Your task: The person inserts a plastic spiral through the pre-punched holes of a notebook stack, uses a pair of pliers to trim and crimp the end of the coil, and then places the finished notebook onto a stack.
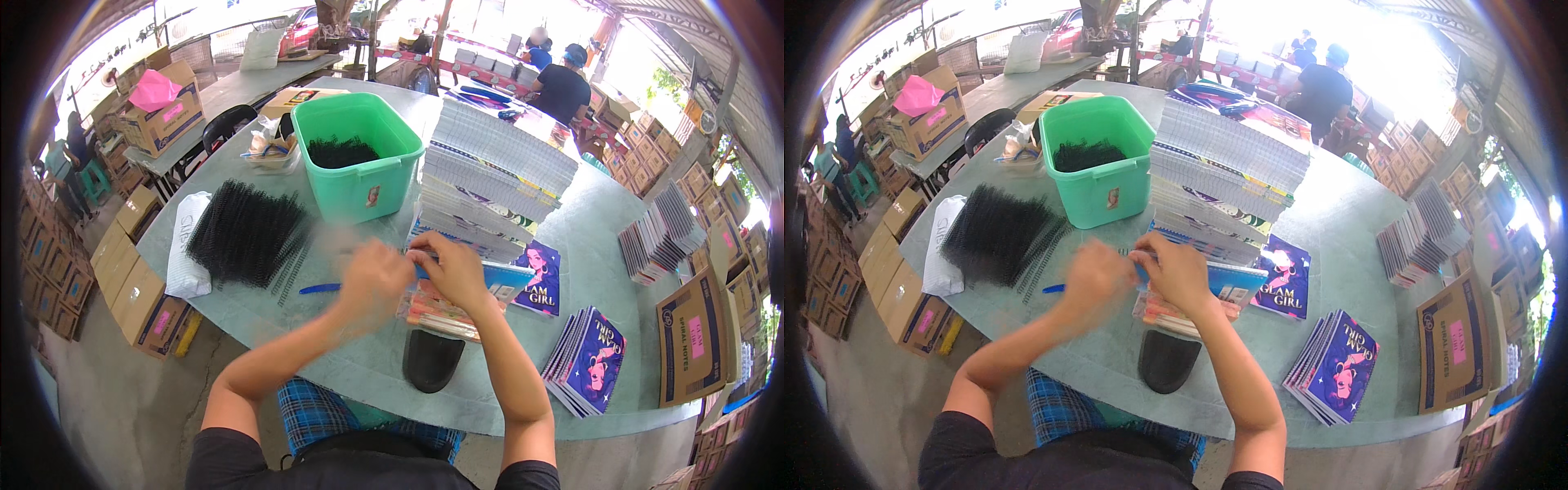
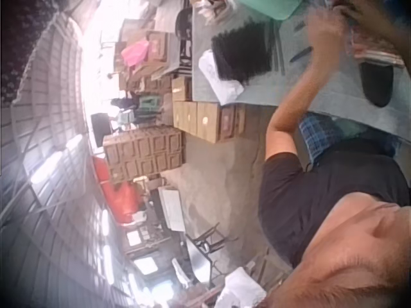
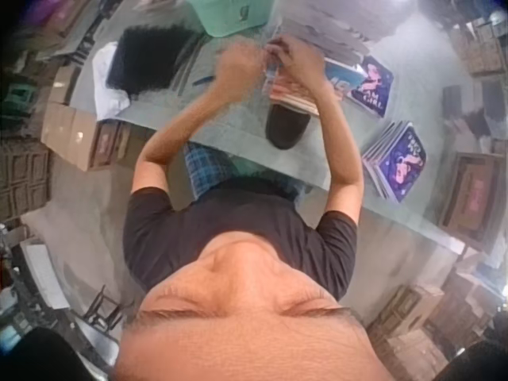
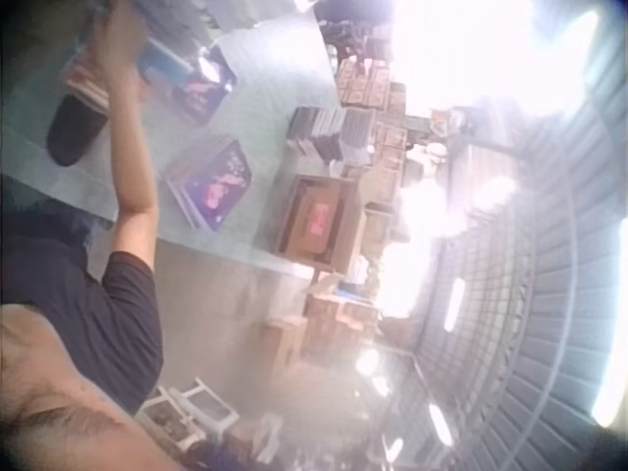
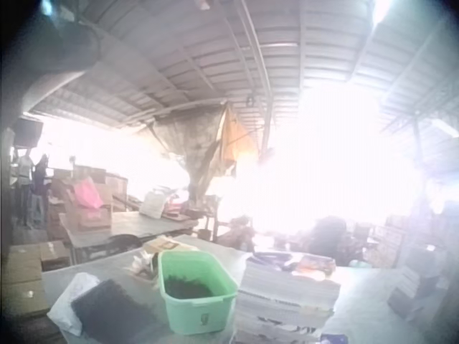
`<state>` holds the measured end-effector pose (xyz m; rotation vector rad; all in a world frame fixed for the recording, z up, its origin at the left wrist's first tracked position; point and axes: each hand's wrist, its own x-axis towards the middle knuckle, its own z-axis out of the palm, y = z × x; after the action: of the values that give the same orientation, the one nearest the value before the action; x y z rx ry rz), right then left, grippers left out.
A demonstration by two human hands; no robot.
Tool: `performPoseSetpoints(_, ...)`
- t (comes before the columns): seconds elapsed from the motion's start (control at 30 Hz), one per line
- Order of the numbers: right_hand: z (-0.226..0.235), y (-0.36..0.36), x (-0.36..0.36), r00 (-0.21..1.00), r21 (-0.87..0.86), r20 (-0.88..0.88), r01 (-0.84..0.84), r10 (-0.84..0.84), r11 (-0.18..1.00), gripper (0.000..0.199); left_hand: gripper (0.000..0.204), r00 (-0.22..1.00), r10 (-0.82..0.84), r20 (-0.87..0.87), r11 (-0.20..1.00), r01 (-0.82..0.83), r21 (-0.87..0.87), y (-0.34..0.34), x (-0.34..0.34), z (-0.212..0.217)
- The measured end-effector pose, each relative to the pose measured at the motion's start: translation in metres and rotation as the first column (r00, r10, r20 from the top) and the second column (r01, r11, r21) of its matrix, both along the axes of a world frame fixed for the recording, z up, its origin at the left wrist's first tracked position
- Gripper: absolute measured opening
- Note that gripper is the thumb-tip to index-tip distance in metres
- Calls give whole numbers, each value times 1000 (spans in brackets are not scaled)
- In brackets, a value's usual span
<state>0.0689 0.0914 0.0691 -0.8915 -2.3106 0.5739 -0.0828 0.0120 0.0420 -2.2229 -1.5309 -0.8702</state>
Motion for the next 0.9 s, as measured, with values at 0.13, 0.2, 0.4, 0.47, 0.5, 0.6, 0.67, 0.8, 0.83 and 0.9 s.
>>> performPoseSetpoints(0.13, -11, -5, -8, 997, 262, 27, 57, -66, 963, 26, 43, 983, -99, 155, 959, 136, -247, -31, 67, -82)
performPoseSetpoints(0.2, -14, -6, -5, 993, 346, 34, 92, -111, 934, 25, 48, 941, -159, 300, 941, 236, -242, -27, 68, -105)
performPoseSetpoints(0.4, -19, -4, -17, 991, 398, -113, 108, -68, 911, 20, 51, 859, 23, 511, 631, 384, -674, -26, 45, -88)
performPoseSetpoints(0.47, -19, -3, -21, 974, 342, -225, 103, -24, 934, 20, 48, 854, 25, 520, 593, 406, -695, -36, 33, -69)
performPoseSetpoints(0.5, -18, -2, -14, 980, 343, -174, 148, -92, 928, 20, 44, 886, -29, 463, 713, 342, -612, -40, 25, -43)
performPoseSetpoints(0.6, -11, -9, 13, 979, 350, -20, 199, -205, 915, 20, 36, 818, 37, 575, 990, 49, -134, -43, -1, 40)
performPoseSetpoints(0.67, -5, -13, 19, 986, 363, 58, 127, -159, 923, 20, 37, 904, 1, 428, 925, 162, -344, -28, -14, 21)
performPoseSetpoints(0.8, -14, -12, 31, 972, 458, 103, 143, -212, 877, 15, 38, 911, -106, 399, 872, 278, -403, -38, -5, 13)
performPoseSetpoints(0.83, -14, -7, 32, 978, 452, 103, 118, -184, 884, 13, 36, 840, -53, 540, 984, 137, -117, -29, -6, 20)
performPoseSetpoints(0.9, -14, -6, 33, 982, 443, 112, 89, -154, 892, 12, 37, 794, 22, 608, 987, 81, -142, -23, -9, 22)
